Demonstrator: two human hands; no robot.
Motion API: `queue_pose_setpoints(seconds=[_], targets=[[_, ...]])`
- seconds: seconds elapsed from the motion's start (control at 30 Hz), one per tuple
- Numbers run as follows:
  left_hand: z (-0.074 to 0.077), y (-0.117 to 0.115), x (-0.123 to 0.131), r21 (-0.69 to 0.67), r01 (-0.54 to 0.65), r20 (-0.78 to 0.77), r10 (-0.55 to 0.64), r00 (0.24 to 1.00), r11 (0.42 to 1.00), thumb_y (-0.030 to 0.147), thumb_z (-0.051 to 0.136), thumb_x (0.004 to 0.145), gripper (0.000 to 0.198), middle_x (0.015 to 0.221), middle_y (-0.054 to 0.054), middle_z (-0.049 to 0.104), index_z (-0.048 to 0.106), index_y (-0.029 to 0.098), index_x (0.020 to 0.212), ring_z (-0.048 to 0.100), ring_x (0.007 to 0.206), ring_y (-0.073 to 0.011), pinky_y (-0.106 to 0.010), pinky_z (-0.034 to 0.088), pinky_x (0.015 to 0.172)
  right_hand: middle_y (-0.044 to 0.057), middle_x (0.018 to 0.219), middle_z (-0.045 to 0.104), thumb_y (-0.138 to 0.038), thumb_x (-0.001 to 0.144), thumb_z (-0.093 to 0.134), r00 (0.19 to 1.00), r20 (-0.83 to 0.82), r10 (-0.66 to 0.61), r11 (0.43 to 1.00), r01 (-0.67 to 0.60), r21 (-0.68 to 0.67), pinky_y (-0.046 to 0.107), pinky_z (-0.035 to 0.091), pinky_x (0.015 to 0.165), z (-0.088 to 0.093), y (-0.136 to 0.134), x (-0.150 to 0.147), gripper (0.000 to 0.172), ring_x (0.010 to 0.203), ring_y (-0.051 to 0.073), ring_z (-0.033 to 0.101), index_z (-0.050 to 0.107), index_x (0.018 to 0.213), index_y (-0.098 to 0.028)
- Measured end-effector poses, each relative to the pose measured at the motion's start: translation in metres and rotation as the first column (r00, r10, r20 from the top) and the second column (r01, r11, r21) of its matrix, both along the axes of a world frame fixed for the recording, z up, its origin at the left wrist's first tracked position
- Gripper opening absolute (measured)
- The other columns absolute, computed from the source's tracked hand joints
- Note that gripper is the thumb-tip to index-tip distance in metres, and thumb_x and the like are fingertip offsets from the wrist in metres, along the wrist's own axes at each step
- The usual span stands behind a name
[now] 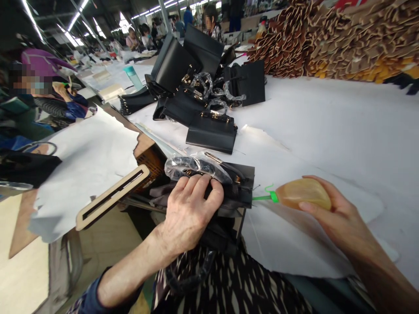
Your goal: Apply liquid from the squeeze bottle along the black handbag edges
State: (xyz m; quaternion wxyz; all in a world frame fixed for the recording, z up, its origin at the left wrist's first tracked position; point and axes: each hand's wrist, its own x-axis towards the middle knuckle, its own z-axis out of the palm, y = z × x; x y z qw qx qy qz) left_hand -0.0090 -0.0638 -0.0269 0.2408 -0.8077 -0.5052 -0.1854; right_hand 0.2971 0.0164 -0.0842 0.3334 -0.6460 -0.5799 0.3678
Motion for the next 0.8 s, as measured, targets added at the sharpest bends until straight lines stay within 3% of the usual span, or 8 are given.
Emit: queue_pose_setpoints(seconds=[0.4, 0.8], targets=[[-0.002, 0.000, -0.001, -0.028, 0.005, -0.017, -0.005, 1.000, 1.000, 0.009, 0.045, 0.076, 0.033, 0.101, -0.017, 0.060, 0.054, 0.007, 0.108, 0.056, 0.089, -0.0284, -0.040, 0.047, 0.070, -0.005, 0.096, 0.062, -0.054, 0.052, 0.077, 0.994, -0.103, 0.024, 0.999, -0.028, -0.044, 0.025, 0.047, 0.075, -0.009, -0.013, 0.002, 0.070, 0.088, 0.023, 0.059, 0.053, 0.116, -0.037], [-0.003, 0.002, -0.001, 0.010, -0.010, -0.047, 0.010, 0.999, 1.000, 0.010, 0.043, 0.078, 0.031, 0.102, -0.016, 0.062, 0.053, 0.009, 0.107, 0.056, 0.089, -0.0256, -0.037, 0.047, 0.071, -0.003, 0.095, 0.064, -0.051, 0.052, 0.078, 0.988, -0.145, 0.054, 0.995, -0.066, -0.077, 0.021, 0.049, 0.068, -0.007, -0.036, -0.003, 0.071, 0.084, 0.022, 0.060, 0.054, 0.116, -0.033]])
